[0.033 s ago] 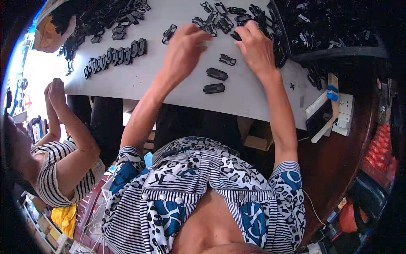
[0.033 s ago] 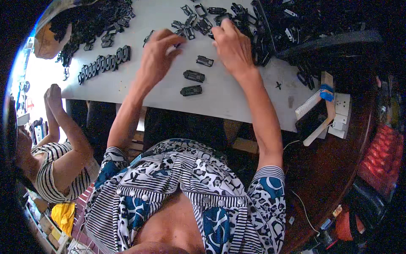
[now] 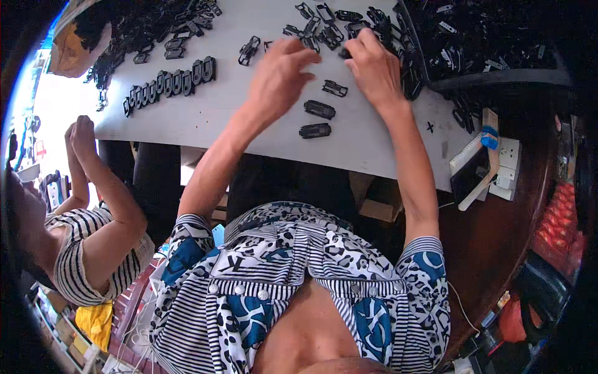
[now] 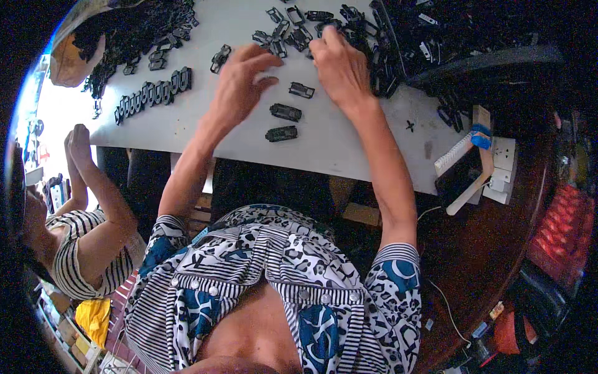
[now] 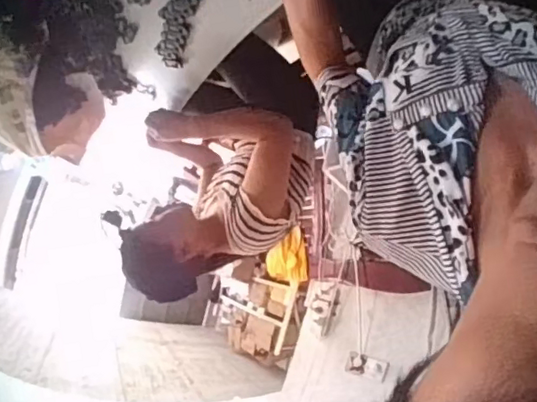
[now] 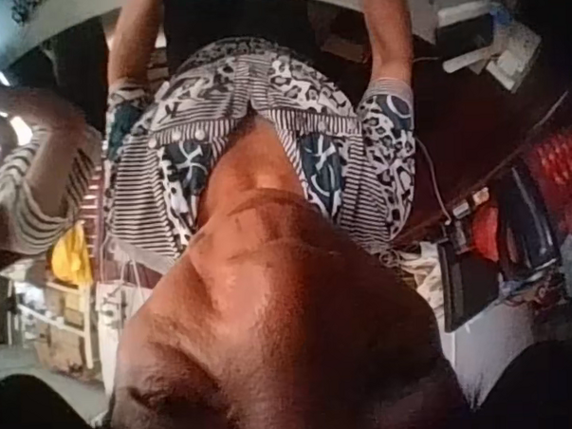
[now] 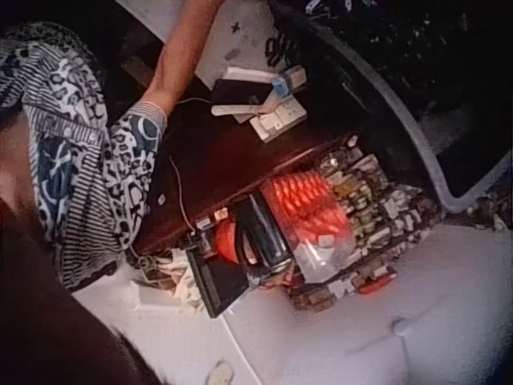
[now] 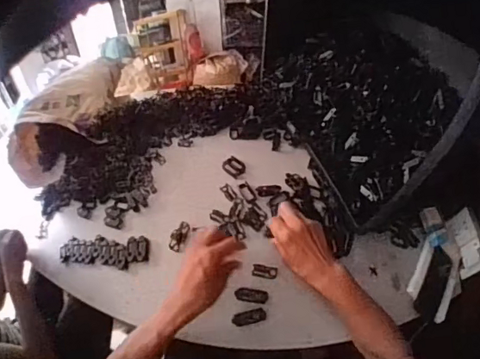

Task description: The person assembles small black plastic and metal components by hand at a table.

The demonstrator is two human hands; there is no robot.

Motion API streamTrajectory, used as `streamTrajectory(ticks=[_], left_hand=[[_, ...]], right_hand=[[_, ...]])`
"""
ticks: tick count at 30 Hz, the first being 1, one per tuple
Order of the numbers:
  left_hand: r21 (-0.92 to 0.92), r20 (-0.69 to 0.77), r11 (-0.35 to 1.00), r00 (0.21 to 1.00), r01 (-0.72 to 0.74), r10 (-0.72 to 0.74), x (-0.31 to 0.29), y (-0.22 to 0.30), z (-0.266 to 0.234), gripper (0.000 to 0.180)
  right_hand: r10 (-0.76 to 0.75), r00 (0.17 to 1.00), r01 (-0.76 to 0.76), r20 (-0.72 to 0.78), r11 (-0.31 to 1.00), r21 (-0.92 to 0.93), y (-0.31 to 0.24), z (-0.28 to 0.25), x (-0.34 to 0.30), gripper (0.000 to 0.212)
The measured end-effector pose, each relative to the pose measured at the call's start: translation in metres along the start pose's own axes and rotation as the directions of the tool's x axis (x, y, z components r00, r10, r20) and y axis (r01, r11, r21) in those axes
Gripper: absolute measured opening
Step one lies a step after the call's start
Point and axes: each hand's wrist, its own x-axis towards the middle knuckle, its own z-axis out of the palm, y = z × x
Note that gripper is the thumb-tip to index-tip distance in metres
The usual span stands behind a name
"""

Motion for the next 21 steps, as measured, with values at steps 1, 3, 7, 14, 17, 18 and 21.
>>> streamTrajectory(ticks=[1,3,7,14,17,18,21], left_hand=[[-0.001,-0.001,1.0,1.0,0.0,0.0,0.003,0.006,0.006,0.031],[-0.021,0.151,0.996,0.984,-0.092,0.094,0.008,0.014,0.013,0.03],[-0.069,0.223,0.993,0.969,-0.094,0.108,0.01,0.002,0.023,0.028],[-0.362,0.186,0.889,0.956,0.28,-0.226,0.018,0.016,0.016,0.025],[-0.847,0.323,0.34,0.904,0.408,-0.282,0.024,0.012,0.015,0.02],[-0.847,0.321,0.341,0.904,0.408,-0.284,0.025,0.011,0.014,0.02],[-0.806,0.308,0.412,0.895,0.425,-0.321,0.024,0.007,0.013,0.021]], right_hand=[[-0.025,1.0,0.025,0.013,0.999,-0.045,0.003,0.005,0.002,0.018],[-0.051,0.998,0.053,0.029,0.995,-0.088,0.006,0.008,0.005,0.02],[0.282,0.959,-0.264,0.024,0.861,0.434,0.004,-0.003,0.001,0.02],[0.324,0.919,-0.294,0.224,0.187,0.937,-0.011,-0.014,-0.02,0.028],[0.305,0.931,-0.274,0.2,0.222,0.936,-0.021,-0.011,-0.014,0.032],[0.303,0.932,-0.273,0.2,0.221,0.936,-0.021,-0.012,-0.013,0.032],[0.062,0.99,0.012,-0.124,0.852,0.523,-0.019,-0.016,-0.011,0.038]])
